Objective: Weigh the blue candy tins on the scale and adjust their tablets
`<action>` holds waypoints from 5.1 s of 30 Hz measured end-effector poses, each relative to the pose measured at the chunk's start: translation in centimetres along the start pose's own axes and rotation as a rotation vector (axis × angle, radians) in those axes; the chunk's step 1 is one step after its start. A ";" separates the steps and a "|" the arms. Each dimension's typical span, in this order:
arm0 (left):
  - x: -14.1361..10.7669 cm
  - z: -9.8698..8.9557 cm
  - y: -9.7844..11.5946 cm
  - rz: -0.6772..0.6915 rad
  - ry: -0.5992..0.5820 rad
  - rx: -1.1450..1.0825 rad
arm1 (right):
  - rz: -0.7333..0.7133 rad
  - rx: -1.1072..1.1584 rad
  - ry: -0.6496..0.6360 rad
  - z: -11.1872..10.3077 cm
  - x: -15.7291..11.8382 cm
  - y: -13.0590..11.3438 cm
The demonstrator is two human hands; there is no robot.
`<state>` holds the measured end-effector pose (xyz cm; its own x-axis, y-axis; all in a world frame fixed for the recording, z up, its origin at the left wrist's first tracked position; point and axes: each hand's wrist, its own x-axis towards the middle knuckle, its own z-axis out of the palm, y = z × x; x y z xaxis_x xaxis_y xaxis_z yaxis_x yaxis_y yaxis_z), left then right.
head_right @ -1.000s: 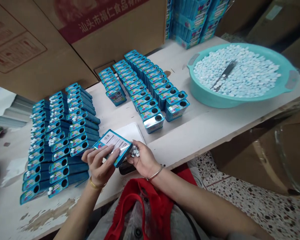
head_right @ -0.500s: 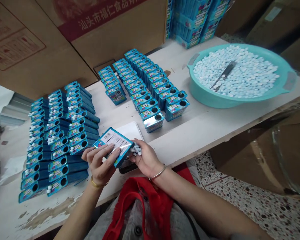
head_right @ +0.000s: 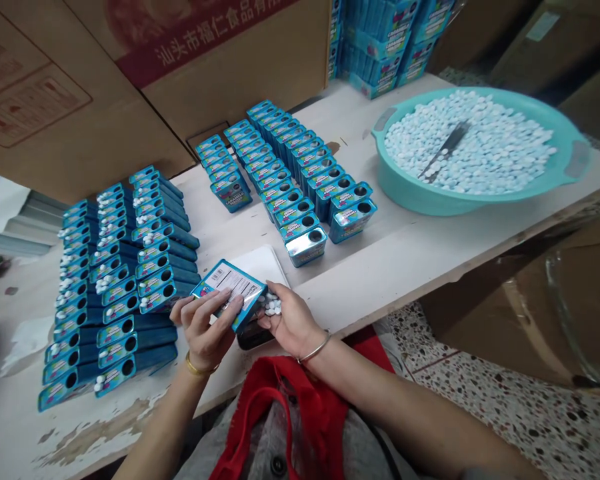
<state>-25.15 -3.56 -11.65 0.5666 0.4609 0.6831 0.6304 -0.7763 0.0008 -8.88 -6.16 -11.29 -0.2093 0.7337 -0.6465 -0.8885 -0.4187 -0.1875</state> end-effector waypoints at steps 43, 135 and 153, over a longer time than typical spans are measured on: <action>-0.8 0.3 12.6 0.028 -0.630 -0.432 | 0.089 0.105 0.200 -7.8 -7.2 1.2; 0.0 2.4 12.1 -0.107 -0.610 -0.430 | 0.095 0.109 0.245 -9.8 -6.8 0.4; 5.6 -1.0 3.4 -0.359 -0.127 -0.464 | 0.041 0.088 0.055 -5.9 -5.7 -0.2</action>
<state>-20.37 -4.01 -7.13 0.4377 0.7549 0.4884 0.5126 -0.6558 0.5542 -5.12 -13.43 -11.98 -0.2257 0.6852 -0.6925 -0.9125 -0.3977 -0.0961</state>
